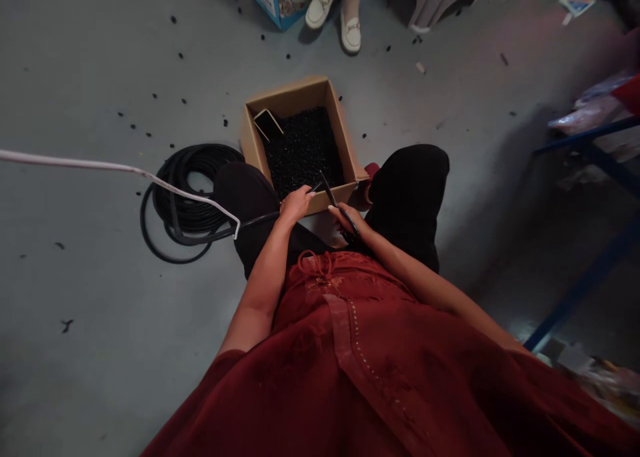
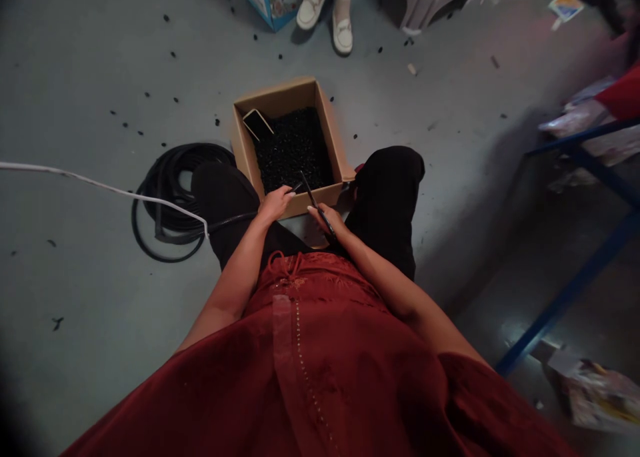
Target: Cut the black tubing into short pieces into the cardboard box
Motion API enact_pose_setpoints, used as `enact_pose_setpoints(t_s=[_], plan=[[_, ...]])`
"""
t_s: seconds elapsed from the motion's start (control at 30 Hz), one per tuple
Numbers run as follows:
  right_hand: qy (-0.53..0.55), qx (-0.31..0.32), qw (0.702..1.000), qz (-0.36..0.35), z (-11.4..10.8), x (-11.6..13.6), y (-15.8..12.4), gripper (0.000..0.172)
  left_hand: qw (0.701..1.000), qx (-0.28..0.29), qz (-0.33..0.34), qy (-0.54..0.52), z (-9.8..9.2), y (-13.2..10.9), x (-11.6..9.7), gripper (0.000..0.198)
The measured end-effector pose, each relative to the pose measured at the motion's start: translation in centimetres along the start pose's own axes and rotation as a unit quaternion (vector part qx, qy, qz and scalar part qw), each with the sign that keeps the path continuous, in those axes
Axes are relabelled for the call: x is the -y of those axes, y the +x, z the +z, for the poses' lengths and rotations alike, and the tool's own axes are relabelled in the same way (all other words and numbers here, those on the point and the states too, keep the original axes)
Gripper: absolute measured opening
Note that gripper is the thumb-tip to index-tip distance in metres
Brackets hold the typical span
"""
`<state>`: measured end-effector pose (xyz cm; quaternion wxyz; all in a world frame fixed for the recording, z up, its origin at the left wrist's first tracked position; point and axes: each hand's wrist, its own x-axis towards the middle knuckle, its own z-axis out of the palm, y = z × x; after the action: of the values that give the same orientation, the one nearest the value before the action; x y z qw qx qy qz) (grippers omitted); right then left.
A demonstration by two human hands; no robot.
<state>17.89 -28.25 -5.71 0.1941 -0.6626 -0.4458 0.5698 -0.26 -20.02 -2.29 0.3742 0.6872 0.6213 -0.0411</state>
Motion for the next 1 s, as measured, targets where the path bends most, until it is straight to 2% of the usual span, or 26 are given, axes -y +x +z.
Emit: enact_pose_setpoints(t_s=[0.1, 0.3, 0.77, 1.0], plan=[[0.018, 0.014, 1.000, 0.012, -0.12, 0.37, -0.65, 0.037, 0.999, -0.002, 0.021, -0.041, 0.20, 0.40, 0.32, 0.042], [0.027, 0.008, 0.999, -0.028, -0.26, 0.42, -0.84, 0.043, 0.995, -0.008, 0.059, -0.075, 0.48, 0.89, 0.78, 0.044], [0.006, 0.038, 0.998, -0.057, -0.46, -0.20, -0.67, 0.050, 0.992, 0.001, 0.079, -0.098, 0.56, 0.95, 0.78, 0.045], [-0.008, 0.048, 0.997, -0.065, -0.51, -0.25, -0.57, 0.046, 0.992, 0.012, 0.077, -0.101, 0.51, 0.77, 0.63, 0.045]])
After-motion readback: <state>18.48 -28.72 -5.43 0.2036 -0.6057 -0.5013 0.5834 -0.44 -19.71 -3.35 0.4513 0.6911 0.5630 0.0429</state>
